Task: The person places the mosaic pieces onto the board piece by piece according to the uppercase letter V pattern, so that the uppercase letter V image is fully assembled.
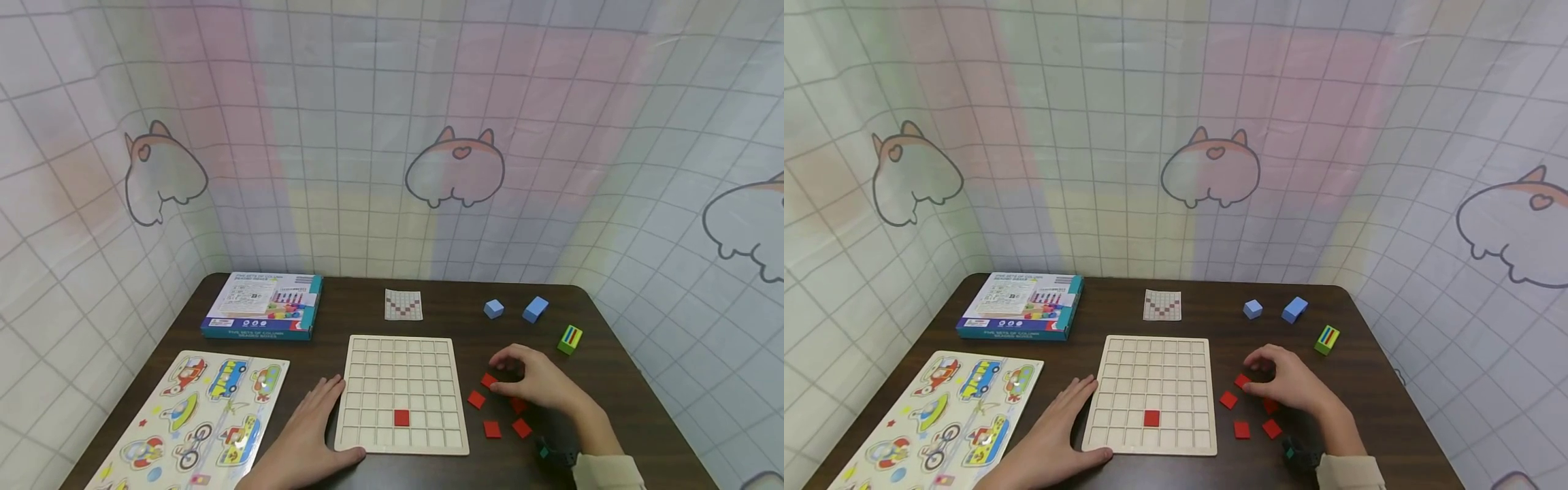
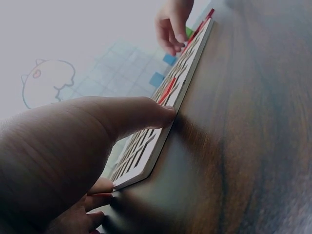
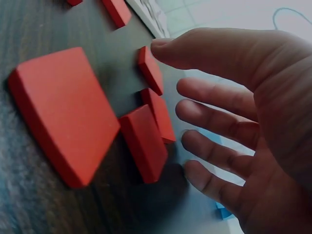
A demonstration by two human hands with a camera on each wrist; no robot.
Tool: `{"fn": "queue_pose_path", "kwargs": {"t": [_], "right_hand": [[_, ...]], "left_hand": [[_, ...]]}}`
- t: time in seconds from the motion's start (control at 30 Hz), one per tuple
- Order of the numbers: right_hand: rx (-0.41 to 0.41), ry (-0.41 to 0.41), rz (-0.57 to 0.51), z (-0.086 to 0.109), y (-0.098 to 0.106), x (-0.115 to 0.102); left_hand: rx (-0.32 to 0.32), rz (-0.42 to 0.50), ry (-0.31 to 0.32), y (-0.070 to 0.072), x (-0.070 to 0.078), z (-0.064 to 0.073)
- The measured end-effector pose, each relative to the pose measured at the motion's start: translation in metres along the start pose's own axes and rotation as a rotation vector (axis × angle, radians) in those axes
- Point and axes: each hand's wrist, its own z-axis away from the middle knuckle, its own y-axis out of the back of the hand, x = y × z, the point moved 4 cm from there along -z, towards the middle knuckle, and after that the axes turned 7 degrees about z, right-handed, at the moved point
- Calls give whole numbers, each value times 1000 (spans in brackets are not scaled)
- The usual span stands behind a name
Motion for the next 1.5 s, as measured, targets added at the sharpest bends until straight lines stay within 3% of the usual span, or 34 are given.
{"fn": "queue_pose_path", "kwargs": {"t": [0.33,0.6,1.1,1.3,1.5], "right_hand": [[29,22,39,-5,-4,-1],[37,6,63,0,-10,1],[44,-34,43,-5,-12,-5],[51,5,30,-7,-11,-17],[110,68,60,-7,-12,-27]], "left_hand": [[38,-16,-40,2,0,-2],[-15,-2,-6,-4,-1,-5],[-12,8,-6,-3,-4,-3],[-8,12,-17,-2,-6,-2],[-8,11,-19,-2,-6,-3]]}}
